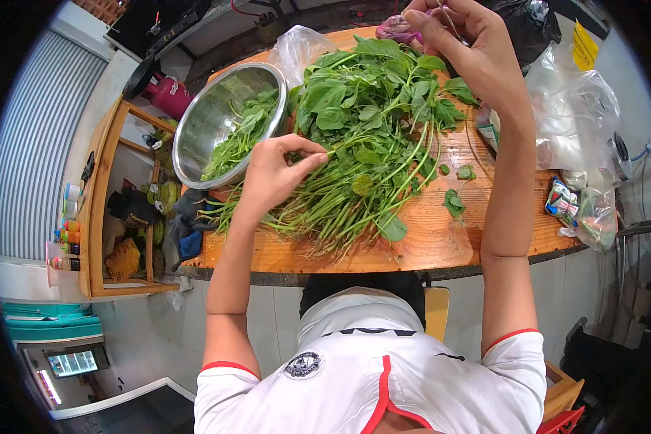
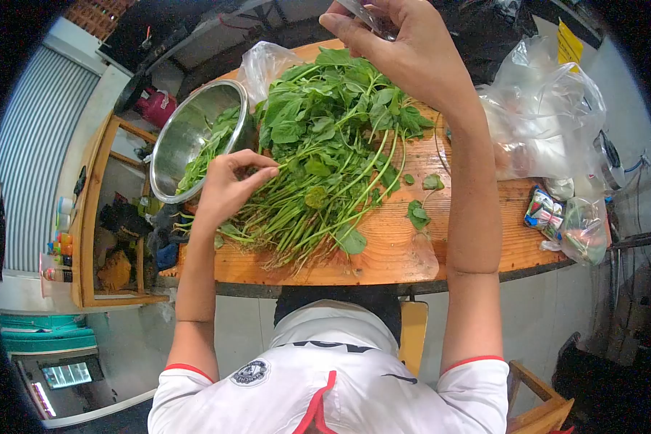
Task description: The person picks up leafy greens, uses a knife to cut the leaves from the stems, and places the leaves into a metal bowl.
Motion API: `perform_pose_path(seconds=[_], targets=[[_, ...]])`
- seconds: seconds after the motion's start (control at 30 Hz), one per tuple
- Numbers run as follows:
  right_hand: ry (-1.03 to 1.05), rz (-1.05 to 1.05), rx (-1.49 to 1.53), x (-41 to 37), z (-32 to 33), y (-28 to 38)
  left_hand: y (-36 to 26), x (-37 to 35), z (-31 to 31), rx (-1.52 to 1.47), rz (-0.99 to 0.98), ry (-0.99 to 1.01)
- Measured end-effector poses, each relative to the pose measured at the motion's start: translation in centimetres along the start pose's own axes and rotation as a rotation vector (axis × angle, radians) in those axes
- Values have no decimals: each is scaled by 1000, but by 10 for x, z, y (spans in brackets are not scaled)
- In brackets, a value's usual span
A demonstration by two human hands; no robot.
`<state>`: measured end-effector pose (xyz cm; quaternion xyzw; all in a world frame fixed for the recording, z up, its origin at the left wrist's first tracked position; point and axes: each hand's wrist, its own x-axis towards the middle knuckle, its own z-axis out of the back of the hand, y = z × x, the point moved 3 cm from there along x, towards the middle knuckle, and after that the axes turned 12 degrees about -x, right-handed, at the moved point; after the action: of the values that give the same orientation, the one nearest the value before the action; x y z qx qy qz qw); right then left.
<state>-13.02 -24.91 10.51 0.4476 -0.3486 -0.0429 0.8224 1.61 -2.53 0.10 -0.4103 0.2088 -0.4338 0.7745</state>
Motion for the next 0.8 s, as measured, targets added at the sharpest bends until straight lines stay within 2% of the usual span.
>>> perform_pose_path(seconds=[0.07,0.17,0.2,0.3,0.33,0.47,0.6,0.7,0.8], targets=[[1,-2,-16,-1,-1,-1,3,1,7,-221,79,42],[-16,-39,-71,1,0,2,-11,2,8,-554,22,-75],[-3,58,-86,3,-1,-13,-5,5,9,-513,-20,-100],[23,105,-240,5,-3,-27,-16,-4,11,-303,-149,-342],[-69,163,-209,6,-5,-27,-21,-8,15,-303,-177,-388],[-37,168,-241,6,-10,-28,-51,-23,39,-166,-275,-512],[53,113,-262,5,-18,-33,-38,-27,53,-420,-368,-674],[257,70,-173,4,-26,-31,-19,-28,49,-540,-351,-759],[261,38,-32,3,-37,-29,-8,-27,36,-620,-293,-748]])
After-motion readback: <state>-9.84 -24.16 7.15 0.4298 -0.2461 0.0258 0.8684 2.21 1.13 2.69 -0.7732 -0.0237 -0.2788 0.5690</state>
